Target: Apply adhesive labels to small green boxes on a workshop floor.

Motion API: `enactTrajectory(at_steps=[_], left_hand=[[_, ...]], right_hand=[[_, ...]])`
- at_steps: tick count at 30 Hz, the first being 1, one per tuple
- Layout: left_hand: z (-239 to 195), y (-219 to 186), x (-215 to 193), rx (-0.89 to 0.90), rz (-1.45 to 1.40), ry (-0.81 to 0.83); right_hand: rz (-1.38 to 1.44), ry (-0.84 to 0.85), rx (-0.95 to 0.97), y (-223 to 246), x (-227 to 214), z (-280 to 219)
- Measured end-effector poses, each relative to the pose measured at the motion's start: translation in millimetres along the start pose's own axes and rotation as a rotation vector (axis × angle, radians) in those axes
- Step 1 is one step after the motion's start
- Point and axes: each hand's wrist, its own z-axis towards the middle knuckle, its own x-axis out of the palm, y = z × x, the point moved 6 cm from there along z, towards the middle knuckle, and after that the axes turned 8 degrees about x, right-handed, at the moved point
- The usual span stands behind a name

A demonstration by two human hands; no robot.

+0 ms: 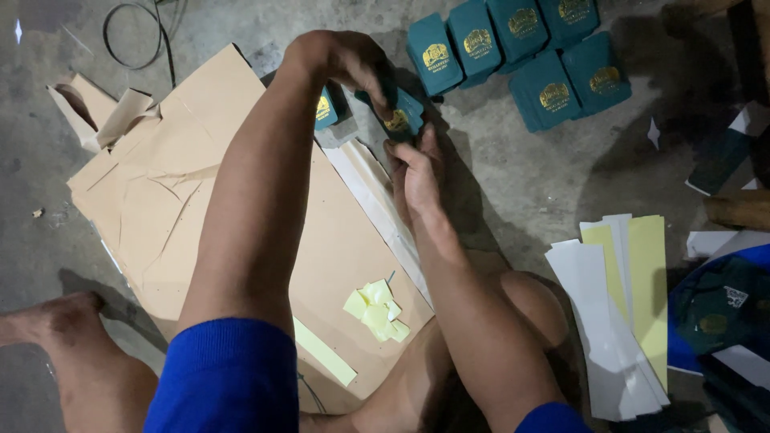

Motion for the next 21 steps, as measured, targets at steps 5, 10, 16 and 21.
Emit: enactTrajectory(at_steps=[5,10,16,21], left_hand=[[6,0,5,0.049,0.172,0.0],[-5,-13,18,0.147,0.446,0.155],[-27,-41,13,0.175,0.302,0.055],[-12,-37,19,0.221,0.394,0.162]], right_hand=[[-0.027,-0.064,0.021,7,8,-8],[-0.133,-0.227,0.007,-7,-22,5],[-0.201,-0.094,-0.098,4,-2,-2],[-0.16,-0.074,-0.088,1,-6,2]])
